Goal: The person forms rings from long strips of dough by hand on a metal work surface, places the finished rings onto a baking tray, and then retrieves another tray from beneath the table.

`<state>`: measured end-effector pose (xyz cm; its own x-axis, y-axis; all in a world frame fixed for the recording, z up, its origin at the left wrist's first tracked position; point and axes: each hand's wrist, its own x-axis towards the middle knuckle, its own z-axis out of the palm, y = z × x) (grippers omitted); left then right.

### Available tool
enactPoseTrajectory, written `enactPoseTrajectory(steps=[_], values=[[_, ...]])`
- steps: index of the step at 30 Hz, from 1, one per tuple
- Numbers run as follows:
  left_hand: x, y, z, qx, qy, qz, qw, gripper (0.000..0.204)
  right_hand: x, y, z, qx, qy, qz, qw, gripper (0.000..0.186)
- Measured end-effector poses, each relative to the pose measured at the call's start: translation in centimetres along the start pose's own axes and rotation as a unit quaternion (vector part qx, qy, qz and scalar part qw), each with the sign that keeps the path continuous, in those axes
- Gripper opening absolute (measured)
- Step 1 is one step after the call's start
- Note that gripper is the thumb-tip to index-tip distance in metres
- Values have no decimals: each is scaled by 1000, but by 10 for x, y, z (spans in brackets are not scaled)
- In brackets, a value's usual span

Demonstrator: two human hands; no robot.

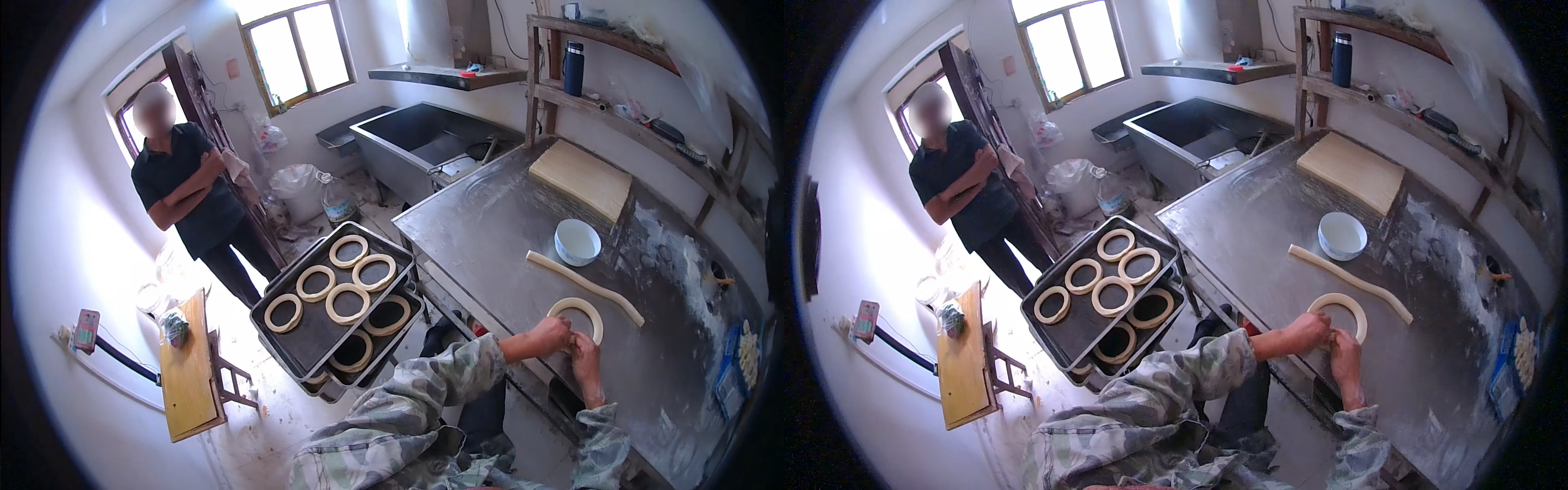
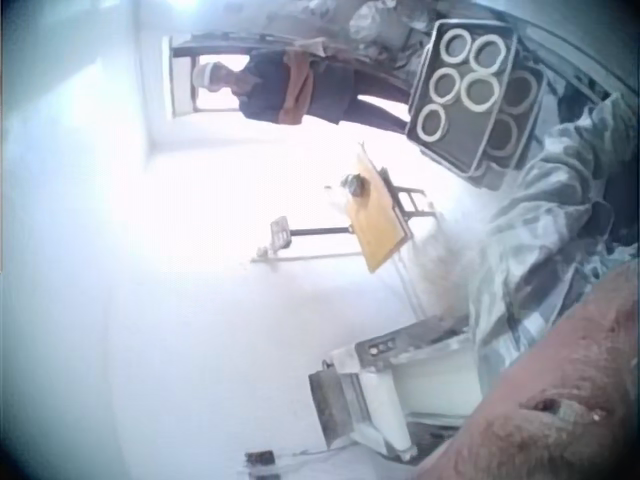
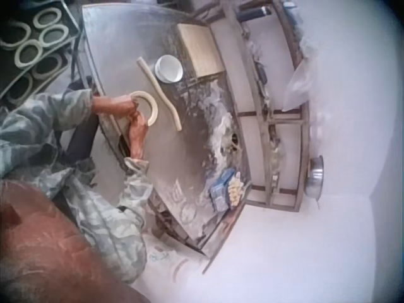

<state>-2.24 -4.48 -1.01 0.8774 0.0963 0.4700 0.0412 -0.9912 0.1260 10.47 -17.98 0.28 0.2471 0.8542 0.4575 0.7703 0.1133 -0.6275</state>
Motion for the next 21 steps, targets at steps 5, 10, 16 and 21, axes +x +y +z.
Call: enactPoseTrajectory(steps=[5,10,16,21], values=[[10,-1,-3,21,-55,0,998,3,5,-3,0,41,-27,22,999,20],[5,8,6,-57,26,-145,987,5,10,-18,1,51,-33,24,998,18],[4,5,8,-98,35,-77,992,7,5,-12,-12,-60,38,74,995,18],[7,1,21,-137,75,-59,986,9,0,-28,-6,-68,52,121,989,23]])
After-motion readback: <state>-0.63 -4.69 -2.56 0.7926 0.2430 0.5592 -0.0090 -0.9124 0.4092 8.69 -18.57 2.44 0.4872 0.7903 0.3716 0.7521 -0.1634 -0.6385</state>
